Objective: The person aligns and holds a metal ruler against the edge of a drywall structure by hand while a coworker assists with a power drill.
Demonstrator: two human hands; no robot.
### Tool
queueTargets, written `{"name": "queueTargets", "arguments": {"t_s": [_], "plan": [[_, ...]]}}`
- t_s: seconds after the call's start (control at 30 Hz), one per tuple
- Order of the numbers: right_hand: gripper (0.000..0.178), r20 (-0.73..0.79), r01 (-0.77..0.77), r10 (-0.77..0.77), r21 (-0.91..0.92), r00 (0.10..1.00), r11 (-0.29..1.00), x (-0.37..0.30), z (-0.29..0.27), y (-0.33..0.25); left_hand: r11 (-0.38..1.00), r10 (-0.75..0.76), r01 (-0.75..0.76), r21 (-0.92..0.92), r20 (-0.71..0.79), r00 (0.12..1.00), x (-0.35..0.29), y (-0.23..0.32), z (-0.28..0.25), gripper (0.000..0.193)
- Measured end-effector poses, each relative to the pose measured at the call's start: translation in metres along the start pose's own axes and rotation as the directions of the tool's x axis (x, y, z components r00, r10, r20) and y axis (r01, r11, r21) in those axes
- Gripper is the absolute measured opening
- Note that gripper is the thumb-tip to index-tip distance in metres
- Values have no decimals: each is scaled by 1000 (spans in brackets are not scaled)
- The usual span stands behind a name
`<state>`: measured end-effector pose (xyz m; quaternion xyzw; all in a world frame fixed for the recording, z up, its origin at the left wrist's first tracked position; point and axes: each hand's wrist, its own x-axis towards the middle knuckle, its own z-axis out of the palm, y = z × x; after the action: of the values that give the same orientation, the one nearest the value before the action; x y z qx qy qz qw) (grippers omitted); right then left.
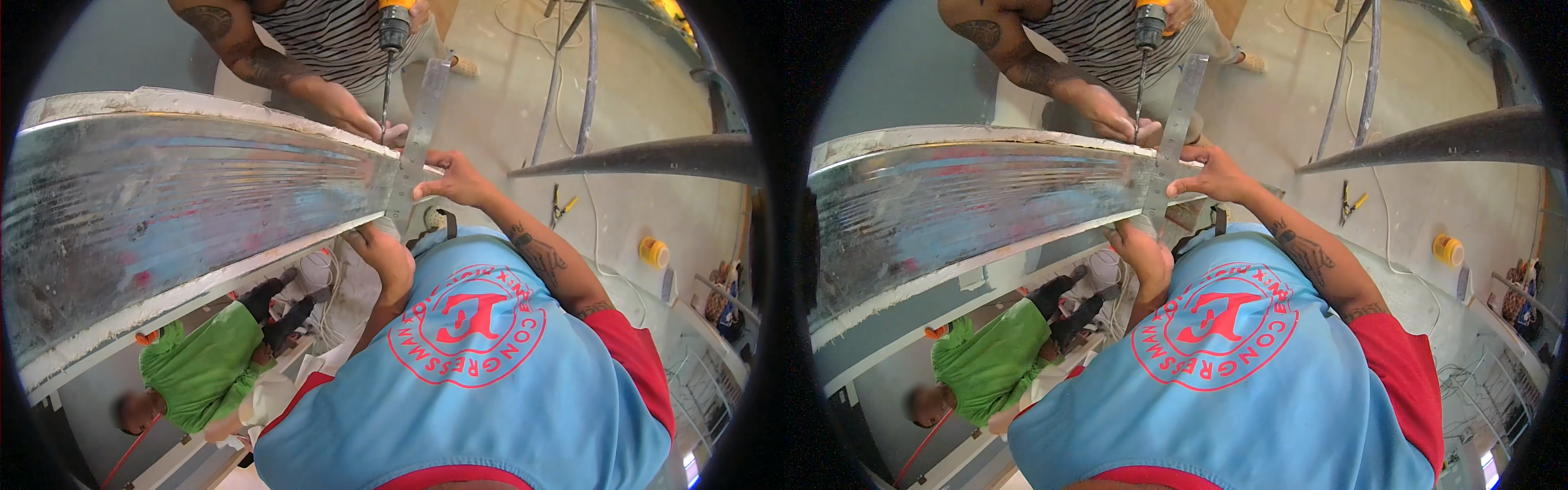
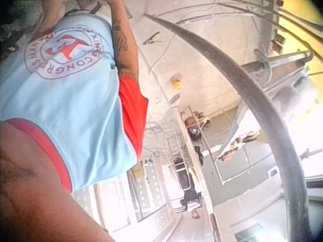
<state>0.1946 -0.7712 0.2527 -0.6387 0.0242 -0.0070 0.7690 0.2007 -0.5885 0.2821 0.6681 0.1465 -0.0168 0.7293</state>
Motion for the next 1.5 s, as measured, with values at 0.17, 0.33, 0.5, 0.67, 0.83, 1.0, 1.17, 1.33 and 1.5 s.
{"name": "queueTargets", "arguments": {"t_s": [0.17,0.33,0.5,0.67,0.83,1.0,1.17,1.33,1.5], "plan": [[69,-44,23,-23,12,999,1000,-1,2,-4,999,50,-50,10,-8,999,-3,6,5,56],[70,-21,-34,33,-15,999,999,-1,0,-1,999,46,-47,-18,-32,998,-1,3,4,57],[69,-35,-15,14,-34,999,999,-1,1,-4,996,76,-77,53,4,997,3,-8,-6,58],[67,-40,19,-20,-30,999,999,-1,2,0,996,67,-69,-49,-52,996,-2,-1,2,38],[67,-58,67,-68,-27,996,997,1,4,6,990,78,-73,118,-37,996,6,-20,-15,46],[68,-61,22,-25,-47,998,999,0,2,6,911,151,-148,384,23,988,11,-36,-28,41],[68,-42,34,-36,-32,998,999,-4,-1,-7,992,-123,124,-6,-215,969,-18,27,24,31],[63,-36,83,-82,14,996,996,-4,-2,-9,910,153,-137,391,-10,988,3,-9,-10,36],[62,-53,127,-127,-6,990,992,-2,0,-6,992,-33,50,118,-141,989,-9,13,11,37]]}}
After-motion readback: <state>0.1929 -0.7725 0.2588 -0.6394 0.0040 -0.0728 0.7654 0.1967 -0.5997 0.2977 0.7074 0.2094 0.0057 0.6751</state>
